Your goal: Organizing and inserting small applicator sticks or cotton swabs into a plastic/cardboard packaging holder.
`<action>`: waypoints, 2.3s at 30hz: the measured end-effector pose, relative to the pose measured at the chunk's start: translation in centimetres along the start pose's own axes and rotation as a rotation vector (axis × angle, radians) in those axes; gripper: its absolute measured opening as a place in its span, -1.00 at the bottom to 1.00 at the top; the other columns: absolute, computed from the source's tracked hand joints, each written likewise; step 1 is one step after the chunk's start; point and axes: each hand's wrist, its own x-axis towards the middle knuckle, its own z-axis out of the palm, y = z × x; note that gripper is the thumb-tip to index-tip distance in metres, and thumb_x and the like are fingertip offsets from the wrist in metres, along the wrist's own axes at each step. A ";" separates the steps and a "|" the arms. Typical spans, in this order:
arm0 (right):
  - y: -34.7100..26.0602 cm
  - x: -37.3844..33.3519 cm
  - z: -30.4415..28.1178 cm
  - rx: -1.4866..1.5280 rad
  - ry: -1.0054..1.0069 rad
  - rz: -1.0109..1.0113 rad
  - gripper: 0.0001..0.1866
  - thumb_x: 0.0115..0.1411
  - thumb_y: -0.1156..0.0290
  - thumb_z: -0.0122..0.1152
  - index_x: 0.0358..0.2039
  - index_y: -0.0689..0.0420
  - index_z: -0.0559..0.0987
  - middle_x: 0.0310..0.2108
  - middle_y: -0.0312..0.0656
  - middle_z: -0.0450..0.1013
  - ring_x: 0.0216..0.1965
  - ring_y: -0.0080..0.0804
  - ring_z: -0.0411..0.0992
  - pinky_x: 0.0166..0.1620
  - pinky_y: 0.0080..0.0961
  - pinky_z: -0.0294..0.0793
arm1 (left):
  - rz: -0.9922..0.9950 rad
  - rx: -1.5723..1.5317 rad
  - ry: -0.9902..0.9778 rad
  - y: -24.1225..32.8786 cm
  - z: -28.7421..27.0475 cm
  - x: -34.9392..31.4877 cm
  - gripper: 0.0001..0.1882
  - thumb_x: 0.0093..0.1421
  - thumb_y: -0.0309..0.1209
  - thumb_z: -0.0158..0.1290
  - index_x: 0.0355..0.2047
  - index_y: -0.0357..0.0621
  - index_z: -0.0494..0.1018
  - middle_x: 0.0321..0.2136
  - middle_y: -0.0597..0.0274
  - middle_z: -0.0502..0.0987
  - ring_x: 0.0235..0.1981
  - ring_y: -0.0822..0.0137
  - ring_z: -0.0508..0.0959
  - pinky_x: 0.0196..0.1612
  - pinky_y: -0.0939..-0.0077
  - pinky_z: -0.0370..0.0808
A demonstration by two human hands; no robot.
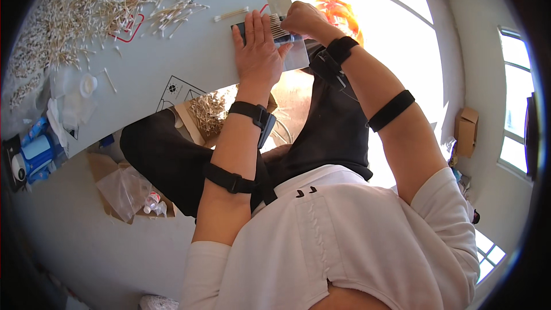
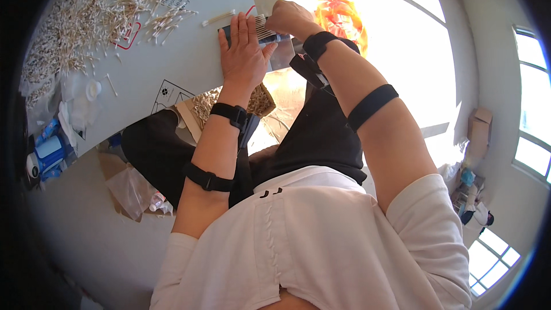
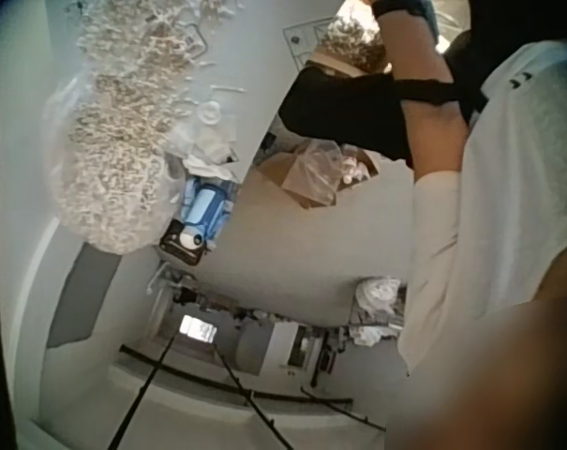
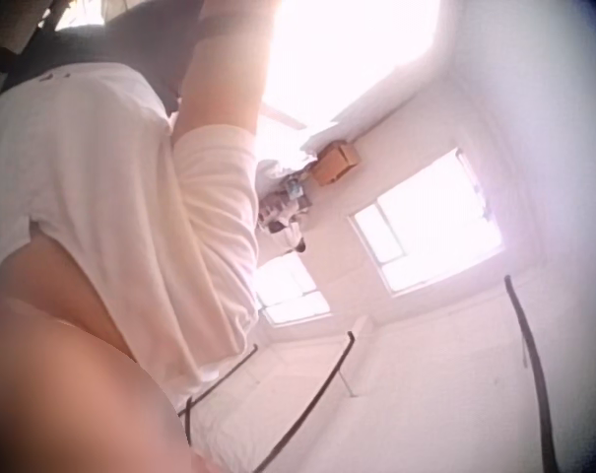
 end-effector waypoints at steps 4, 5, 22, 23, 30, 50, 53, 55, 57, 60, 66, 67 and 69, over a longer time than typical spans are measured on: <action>0.1 0.2 0.1 0.015 -0.037 -0.021 -0.71 -0.16 0.33 0.21 -0.39 0.18 0.66 -0.32 0.02 0.60 -0.22 -0.08 0.58 -0.18 -0.30 0.55 | 0.012 -0.033 0.042 0.3 0.4 -0.1 -0.17 0.33 0.13 -0.18 0.37 -0.24 0.02 0.40 -0.02 0.01 0.45 0.12 -0.08 0.40 -0.05 -0.19; 0.3 0.1 0.2 0.020 -0.024 -0.024 -0.71 -0.15 0.32 0.21 -0.39 0.17 0.66 -0.31 0.01 0.60 -0.21 -0.09 0.58 -0.17 -0.31 0.55 | 0.019 -0.035 0.027 0.4 0.4 -0.3 -0.18 0.33 0.13 -0.19 0.37 -0.24 0.02 0.40 -0.02 0.01 0.45 0.12 -0.08 0.40 -0.05 -0.19; 2.8 0.7 2.0 0.298 0.081 -0.108 -0.70 -0.11 0.17 0.28 -0.46 0.14 0.67 -0.40 -0.04 0.60 -0.30 -0.11 0.58 -0.18 -0.29 0.55 | 0.119 -0.082 0.027 0.2 0.0 -0.9 -0.21 0.29 0.04 -0.06 0.35 -0.24 0.07 0.38 0.00 0.06 0.43 0.14 -0.02 0.40 -0.02 -0.11; 2.5 0.4 1.9 0.246 0.107 -0.119 -0.70 -0.10 0.16 0.28 -0.48 0.14 0.67 -0.43 -0.03 0.59 -0.31 -0.10 0.58 -0.19 -0.28 0.55 | 0.141 -0.098 0.026 0.1 0.0 -0.7 -0.21 0.29 0.04 -0.05 0.34 -0.25 0.07 0.38 0.00 0.06 0.43 0.14 -0.01 0.40 -0.01 -0.11; 2.3 -0.5 1.8 0.161 0.127 -0.110 -0.69 -0.02 0.13 0.25 -0.49 0.15 0.66 -0.44 -0.04 0.59 -0.33 -0.10 0.57 -0.27 -0.26 0.53 | 0.248 -0.157 -0.005 0.0 0.2 0.7 -0.28 0.32 -0.07 -0.05 0.35 -0.22 0.07 0.37 -0.02 0.08 0.42 0.11 0.03 0.41 0.03 -0.10; 4.5 -1.1 9.1 2.051 0.323 -0.003 -0.93 0.17 0.47 0.35 -0.39 0.18 0.65 -0.47 -0.36 0.57 -0.48 -0.67 0.46 -0.38 -0.67 0.43 | -0.228 -1.165 0.301 2.9 0.4 2.8 -0.26 0.44 0.01 -0.30 0.38 -0.34 -0.08 0.37 -0.21 0.00 0.40 0.07 0.04 0.40 0.27 -0.05; 4.2 -1.2 9.1 2.017 0.363 -0.048 -0.91 0.18 0.44 0.34 -0.39 0.18 0.64 -0.48 -0.39 0.55 -0.48 -0.69 0.44 -0.38 -0.68 0.40 | -0.207 -1.179 0.275 3.1 0.7 3.0 -0.23 0.43 0.03 -0.30 0.38 -0.35 -0.10 0.38 -0.23 -0.03 0.41 0.07 0.01 0.41 0.27 -0.09; 4.2 -1.3 9.1 1.958 0.367 -0.063 -0.89 0.20 0.40 0.33 -0.40 0.17 0.63 -0.49 -0.42 0.53 -0.49 -0.74 0.39 -0.40 -0.68 0.37 | -0.182 -1.184 0.255 3.3 0.9 3.0 -0.23 0.43 0.04 -0.29 0.38 -0.36 -0.10 0.38 -0.23 -0.04 0.41 0.07 0.00 0.42 0.26 -0.10; 4.1 -1.3 9.1 1.922 0.376 -0.050 -0.87 0.22 0.38 0.32 -0.41 0.16 0.63 -0.51 -0.43 0.51 -0.49 -0.75 0.36 -0.41 -0.68 0.34 | -0.174 -1.233 0.268 3.5 0.9 3.1 -0.22 0.43 0.04 -0.29 0.37 -0.38 -0.10 0.38 -0.25 -0.04 0.42 0.06 -0.01 0.42 0.25 -0.11; 4.4 -0.9 9.6 1.842 0.398 -0.061 -0.83 0.25 0.34 0.29 -0.42 0.15 0.61 -0.53 -0.46 0.46 -0.49 -0.75 0.30 -0.42 -0.66 0.29 | -0.143 -1.221 0.229 3.5 0.9 3.4 -0.22 0.43 0.03 -0.29 0.37 -0.39 -0.11 0.37 -0.27 -0.05 0.42 0.07 -0.03 0.43 0.24 -0.14; 4.0 -1.1 9.7 1.697 0.420 -0.081 -0.81 0.28 0.32 0.24 -0.40 0.18 0.59 -0.53 -0.47 0.43 -0.48 -0.73 0.27 -0.41 -0.64 0.27 | -0.149 -1.318 0.219 2.7 0.9 3.6 -0.22 0.43 0.02 -0.28 0.36 -0.41 -0.10 0.38 -0.22 -0.07 0.43 0.08 -0.08 0.45 0.21 -0.19; 3.9 -1.3 9.6 1.665 0.433 -0.090 -0.81 0.27 0.33 0.23 -0.39 0.18 0.59 -0.52 -0.46 0.44 -0.48 -0.73 0.27 -0.40 -0.64 0.28 | -0.127 -1.300 0.209 2.6 1.0 3.6 -0.22 0.43 0.02 -0.28 0.36 -0.41 -0.10 0.39 -0.20 -0.07 0.43 0.08 -0.08 0.44 0.21 -0.19; 3.8 -1.4 9.2 1.683 0.448 -0.079 -0.81 0.27 0.34 0.24 -0.41 0.20 0.59 -0.51 -0.44 0.46 -0.47 -0.73 0.30 -0.39 -0.64 0.31 | -0.114 -1.288 0.176 2.5 0.7 3.7 -0.24 0.43 0.00 -0.27 0.37 -0.41 -0.08 0.40 -0.13 -0.07 0.44 0.11 -0.09 0.44 0.21 -0.19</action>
